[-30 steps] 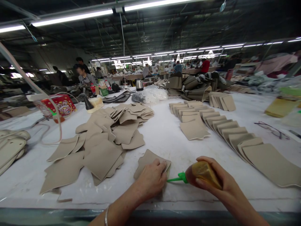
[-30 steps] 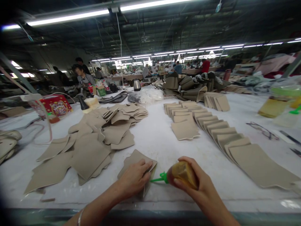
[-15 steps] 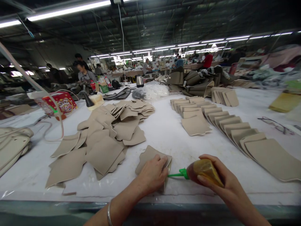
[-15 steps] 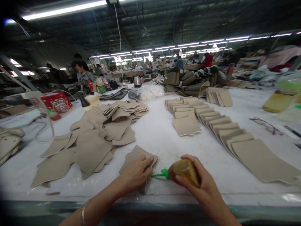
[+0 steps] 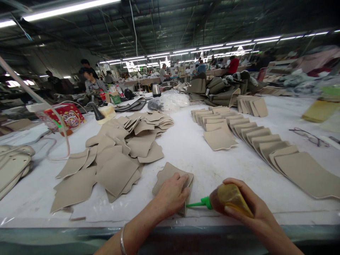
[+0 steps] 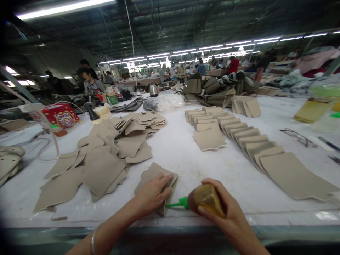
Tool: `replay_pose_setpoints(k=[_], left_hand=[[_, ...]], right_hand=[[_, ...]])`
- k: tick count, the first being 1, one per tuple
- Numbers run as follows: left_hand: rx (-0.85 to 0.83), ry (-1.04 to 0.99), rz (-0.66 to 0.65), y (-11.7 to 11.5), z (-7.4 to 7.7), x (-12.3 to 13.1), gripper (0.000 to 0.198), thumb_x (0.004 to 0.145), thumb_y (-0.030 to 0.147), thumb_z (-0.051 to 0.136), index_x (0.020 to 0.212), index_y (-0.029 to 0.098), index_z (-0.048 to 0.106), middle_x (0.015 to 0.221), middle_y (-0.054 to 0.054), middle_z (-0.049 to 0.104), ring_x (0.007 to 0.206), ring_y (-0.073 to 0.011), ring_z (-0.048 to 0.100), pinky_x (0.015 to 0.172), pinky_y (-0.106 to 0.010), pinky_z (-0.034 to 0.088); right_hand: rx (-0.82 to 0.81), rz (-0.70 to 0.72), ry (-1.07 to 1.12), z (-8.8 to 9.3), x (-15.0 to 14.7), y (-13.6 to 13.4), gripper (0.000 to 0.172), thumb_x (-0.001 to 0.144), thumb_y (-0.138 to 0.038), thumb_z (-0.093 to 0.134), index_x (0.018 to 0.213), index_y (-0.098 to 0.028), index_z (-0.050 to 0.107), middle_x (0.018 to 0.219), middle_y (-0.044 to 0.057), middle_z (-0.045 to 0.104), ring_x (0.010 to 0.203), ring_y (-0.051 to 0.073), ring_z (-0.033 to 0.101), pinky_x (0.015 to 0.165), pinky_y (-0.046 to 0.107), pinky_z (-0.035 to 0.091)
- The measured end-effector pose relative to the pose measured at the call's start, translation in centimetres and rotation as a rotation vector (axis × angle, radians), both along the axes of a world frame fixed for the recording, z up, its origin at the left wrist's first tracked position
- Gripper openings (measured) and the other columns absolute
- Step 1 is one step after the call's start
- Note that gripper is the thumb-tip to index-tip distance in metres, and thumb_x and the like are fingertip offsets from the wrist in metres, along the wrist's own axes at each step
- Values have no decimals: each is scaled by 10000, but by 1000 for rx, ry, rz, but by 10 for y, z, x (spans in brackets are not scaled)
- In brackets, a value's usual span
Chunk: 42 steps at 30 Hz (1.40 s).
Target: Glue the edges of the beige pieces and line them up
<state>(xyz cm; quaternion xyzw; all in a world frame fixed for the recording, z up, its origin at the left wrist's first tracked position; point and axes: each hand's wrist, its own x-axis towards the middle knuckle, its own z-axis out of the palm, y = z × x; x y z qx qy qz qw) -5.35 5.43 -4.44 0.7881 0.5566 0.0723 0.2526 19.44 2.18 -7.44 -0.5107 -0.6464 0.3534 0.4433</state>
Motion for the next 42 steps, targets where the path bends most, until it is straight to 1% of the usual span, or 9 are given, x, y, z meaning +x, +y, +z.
replay_pose_setpoints(k=[4, 6, 10, 16, 21, 27, 33, 39, 42], left_hand=[[-8, 8, 2, 0, 1, 0, 425, 939, 339, 352, 1322, 244, 509, 1134, -63, 577, 1028, -215, 574, 914, -291, 432], [-9, 0, -2, 0, 1, 0, 424, 940, 336, 346, 1317, 241, 514, 1141, -63, 576, 1029, -215, 574, 916, -292, 432], [3, -13, -19, 1, 0, 0, 434, 928, 336, 363, 1321, 228, 513, 1151, -68, 572, 1033, -227, 575, 922, -308, 435], [-8, -17, -1, 1, 2, 1, 426, 927, 329, 363, 1304, 225, 533, 1109, -68, 582, 1005, -219, 582, 898, -298, 443], [0, -20, -5, 1, 1, 0, 441, 926, 327, 366, 1325, 217, 520, 1122, -73, 577, 1016, -225, 580, 906, -305, 440], [0, -25, -4, 1, -1, 0, 457, 937, 341, 358, 1349, 208, 504, 1135, -76, 571, 1023, -227, 575, 913, -307, 437], [-4, -27, -4, 0, -1, 0, 467, 929, 346, 385, 1360, 205, 493, 1121, -81, 570, 1017, -231, 578, 910, -310, 439], [-19, -37, 10, 0, 0, 0, 453, 940, 353, 371, 1348, 211, 503, 1125, -79, 569, 1028, -232, 575, 922, -317, 435], [-20, -44, 4, 0, -1, 0, 461, 934, 352, 382, 1356, 207, 498, 1129, -82, 569, 1032, -239, 574, 928, -328, 435]], right_hand=[[75, -124, -56, -1, 6, 4, 452, 789, -456, 703, 1159, -257, 537, 1116, 49, 602, 993, 264, 604, 854, 310, 489], [91, -82, -62, -3, 6, 2, 448, 793, -429, 712, 1167, -267, 527, 1117, 41, 603, 998, 255, 603, 856, 299, 491], [50, 112, -19, -8, 8, 0, 450, 804, -404, 709, 1191, -281, 515, 1129, 37, 612, 1012, 254, 610, 850, 288, 501], [63, -55, 9, -8, 9, 6, 437, 801, -411, 715, 1168, -279, 518, 1131, 34, 595, 1024, 246, 588, 867, 287, 469], [35, 38, 102, -7, 3, 0, 428, 796, -434, 700, 1162, -302, 523, 1112, 5, 599, 1010, 232, 586, 868, 270, 446], [61, -79, 10, -6, 6, 3, 431, 782, -403, 717, 1145, -267, 529, 1105, 32, 608, 1003, 257, 596, 845, 299, 471], [-10, -12, 112, -6, 0, -5, 454, 773, -446, 704, 1155, -275, 528, 1092, 23, 609, 985, 251, 596, 843, 289, 460], [9, -117, 37, -7, 3, 0, 458, 806, -446, 695, 1179, -259, 506, 1092, 36, 595, 971, 249, 596, 833, 297, 464], [-53, -25, 90, -7, -2, -8, 472, 778, -444, 712, 1163, -256, 516, 1083, 33, 614, 974, 254, 605, 828, 288, 473]])
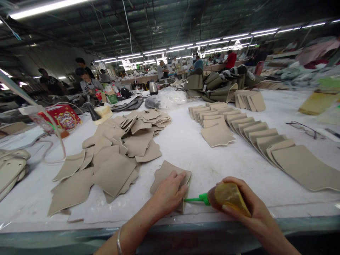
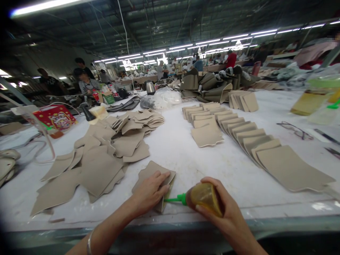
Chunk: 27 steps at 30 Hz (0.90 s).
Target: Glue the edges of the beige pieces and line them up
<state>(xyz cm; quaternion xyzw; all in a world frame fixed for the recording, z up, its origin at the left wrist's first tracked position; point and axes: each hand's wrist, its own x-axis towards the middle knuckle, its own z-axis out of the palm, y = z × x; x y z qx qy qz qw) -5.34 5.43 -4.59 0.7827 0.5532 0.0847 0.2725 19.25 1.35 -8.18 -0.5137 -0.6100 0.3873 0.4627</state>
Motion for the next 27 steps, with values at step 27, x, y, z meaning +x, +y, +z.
replay_pose_setpoints(k=[27], left_hand=[[-10, -55, 5, 4, -2, 1, 449, 906, 268, 348, 1299, 201, 553, 1073, -79, 588, 1006, -227, 571, 905, -308, 414]], right_hand=[[80, -47, -46, -6, 14, 35, 494, 805, -472, 705, 1187, -245, 488, 1062, 35, 586, 934, 224, 600, 797, 274, 479]])
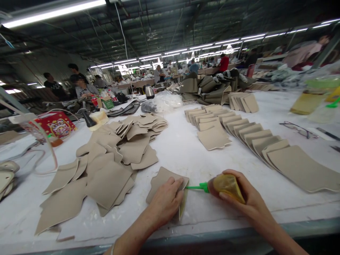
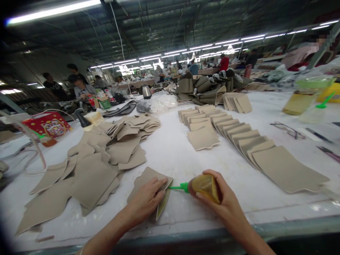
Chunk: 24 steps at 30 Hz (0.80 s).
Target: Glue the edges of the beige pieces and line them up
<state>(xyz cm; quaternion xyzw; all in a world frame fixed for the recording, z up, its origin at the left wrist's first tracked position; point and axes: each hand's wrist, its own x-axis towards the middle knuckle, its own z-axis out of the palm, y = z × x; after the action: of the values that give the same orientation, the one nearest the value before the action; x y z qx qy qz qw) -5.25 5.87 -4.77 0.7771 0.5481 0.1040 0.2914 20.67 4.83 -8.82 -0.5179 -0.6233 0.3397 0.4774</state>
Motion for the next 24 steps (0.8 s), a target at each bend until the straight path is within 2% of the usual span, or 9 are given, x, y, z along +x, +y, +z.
replay_pose_setpoints(k=[2, 5, 9, 12, 15, 17, 19, 21, 24], left_hand=[[-2, -6, 4, 0, 0, 0, 447, 905, 272, 351, 1294, 198, 559, 1070, -81, 593, 999, -227, 571, 901, -306, 414], [7, -35, 13, -1, 0, 1, 452, 888, 259, 371, 1292, 199, 564, 1073, -76, 601, 991, -223, 570, 894, -304, 414], [-6, -139, 67, 2, -1, -5, 437, 892, 325, 399, 1265, 199, 589, 1035, -62, 632, 944, -211, 578, 873, -294, 426], [98, -125, 244, 9, -7, -21, 444, 891, 386, 396, 1215, 171, 610, 1045, -78, 623, 948, -217, 579, 857, -302, 430], [203, 48, 464, 21, -16, -43, 472, 846, 376, 455, 1237, 133, 565, 1118, -112, 586, 1005, -244, 568, 868, -337, 411], [121, 78, 477, 32, -22, -55, 368, 784, 332, 530, 1087, 139, 609, 958, -79, 621, 901, -234, 584, 790, -322, 416], [-80, -71, 448, 43, -24, -61, 172, 707, 302, 599, 811, 165, 588, 682, 2, 556, 667, -169, 543, 611, -251, 381], [-334, -368, 461, 52, -20, -58, 219, 661, 330, 648, 682, 185, 485, 542, 68, 409, 476, -88, 387, 454, -192, 239], [-570, -830, 561, 67, -7, -37, 328, 619, 337, 722, 695, 180, 444, 527, 104, 329, 400, -24, 227, 393, -152, 76]], right_hand=[[-55, 45, 25, -1, 0, -3, 507, 799, -472, 711, 1195, -244, 493, 1064, 33, 601, 935, 225, 603, 804, 271, 484], [-113, -9, 141, -2, 2, -2, 534, 770, -457, 750, 1200, -251, 508, 1022, 19, 630, 919, 220, 605, 801, 261, 492], [-290, -41, 653, -2, 10, 1, 516, 729, -420, 788, 1163, -230, 584, 1050, 57, 674, 981, 267, 621, 851, 335, 526], [-435, -151, 1097, 0, 20, 2, 460, 656, -319, 822, 1072, -199, 666, 1135, 83, 673, 998, 296, 634, 801, 370, 574], [-517, -343, 1468, 5, 29, 3, 354, 694, -229, 743, 1045, -204, 700, 1145, 60, 679, 935, 256, 666, 736, 318, 593], [-543, -370, 1630, 8, 33, 2, 292, 768, -245, 659, 1049, -192, 717, 1134, 79, 683, 915, 246, 675, 707, 289, 592], [-545, -349, 1716, 7, 36, 2, 264, 823, -272, 595, 1026, -181, 738, 1114, 101, 690, 917, 244, 678, 715, 280, 588], [-524, -282, 1764, 3, 39, 1, 277, 845, -340, 583, 998, -188, 757, 1086, 108, 701, 918, 237, 680, 745, 282, 580], [-522, -89, 1793, -7, 44, -1, 417, 835, -509, 584, 1002, -173, 766, 1035, 136, 710, 876, 231, 685, 770, 292, 572]])
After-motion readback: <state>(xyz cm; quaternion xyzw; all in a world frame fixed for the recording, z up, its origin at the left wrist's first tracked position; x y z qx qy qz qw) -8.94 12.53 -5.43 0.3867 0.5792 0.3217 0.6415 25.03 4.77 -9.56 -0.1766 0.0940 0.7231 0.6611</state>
